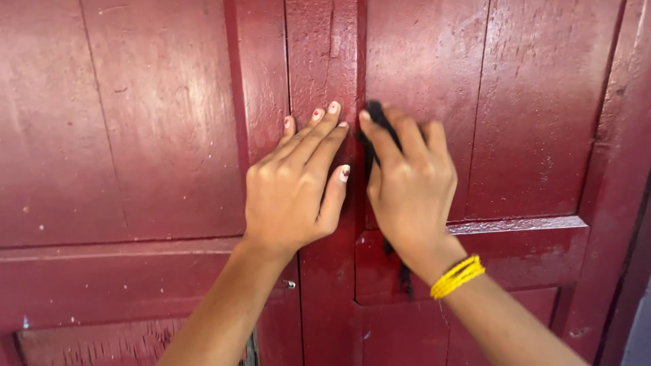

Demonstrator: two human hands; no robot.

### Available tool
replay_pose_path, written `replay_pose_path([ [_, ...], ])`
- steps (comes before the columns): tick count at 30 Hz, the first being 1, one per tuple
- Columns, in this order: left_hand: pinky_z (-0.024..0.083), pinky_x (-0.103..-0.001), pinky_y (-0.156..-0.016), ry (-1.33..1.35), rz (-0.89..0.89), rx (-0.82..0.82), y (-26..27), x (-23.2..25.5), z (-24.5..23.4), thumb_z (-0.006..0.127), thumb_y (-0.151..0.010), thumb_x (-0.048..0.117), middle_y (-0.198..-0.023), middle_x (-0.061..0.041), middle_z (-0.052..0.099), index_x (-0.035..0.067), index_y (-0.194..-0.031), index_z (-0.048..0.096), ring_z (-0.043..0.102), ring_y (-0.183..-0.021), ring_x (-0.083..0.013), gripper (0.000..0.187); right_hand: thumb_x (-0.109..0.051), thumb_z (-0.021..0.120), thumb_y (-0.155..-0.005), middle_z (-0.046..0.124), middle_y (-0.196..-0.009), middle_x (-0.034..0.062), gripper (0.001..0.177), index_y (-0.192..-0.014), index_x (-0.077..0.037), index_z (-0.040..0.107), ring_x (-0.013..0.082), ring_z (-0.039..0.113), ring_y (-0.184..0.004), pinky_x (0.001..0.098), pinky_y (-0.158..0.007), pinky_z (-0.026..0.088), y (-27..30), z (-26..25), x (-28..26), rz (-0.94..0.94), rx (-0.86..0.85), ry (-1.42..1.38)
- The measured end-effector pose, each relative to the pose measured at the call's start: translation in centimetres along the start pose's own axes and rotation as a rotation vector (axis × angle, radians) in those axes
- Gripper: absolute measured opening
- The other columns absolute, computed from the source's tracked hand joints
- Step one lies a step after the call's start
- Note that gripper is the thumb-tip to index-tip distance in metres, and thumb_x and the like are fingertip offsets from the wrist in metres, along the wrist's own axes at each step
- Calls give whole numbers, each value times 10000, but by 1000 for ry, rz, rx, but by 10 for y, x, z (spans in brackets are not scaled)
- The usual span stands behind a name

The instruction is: The person wipes a red wooden door with a black cloth, moving from the top panels down to the bottom. They then use a spray bottle to apply liquid to the door surface and continue wiping the treated areas with the cloth.

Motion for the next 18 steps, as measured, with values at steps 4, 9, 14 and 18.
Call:
replay_pose_path([
  [4,414,-525,-1190,-73,45,4,0,5,2,618,-934,236,-1473,-219,580,-45,-1326,635,582,-1361,-357,482,19,686,-781,683,-1257,69,474,-1238,-86,753,289,619,-963,393,-818,567,28,-14,-10,12,-64,-9],
  [9,331,-535,-1235,-202,77,-55,2,10,7,602,-964,283,-1532,-230,511,-69,-1387,582,501,-1426,-351,551,-44,693,-768,707,-1235,42,403,-1153,-130,772,245,650,-941,374,-805,574,51,-29,2,-126,-153,-19],
  [14,278,-542,-1239,-259,89,-124,4,11,8,583,-941,322,-1559,-243,459,-78,-1422,537,434,-1459,-358,627,-49,696,-735,723,-1223,12,423,-1128,-174,791,220,656,-931,364,-800,571,58,-44,38,-214,-179,45],
  [18,275,-545,-1237,-301,101,-131,3,11,9,580,-937,336,-1548,-246,462,-83,-1425,533,436,-1454,-355,645,-42,696,-694,725,-1225,11,461,-1123,-179,797,229,654,-920,373,-774,564,64,-55,65,-208,-199,79],
])
Point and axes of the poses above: each hand's wrist, its own y-axis away from the middle knuckle, its own z-axis out of the palm, x = y × z, the point moved 3 cm from there along -y, towards the middle knuckle
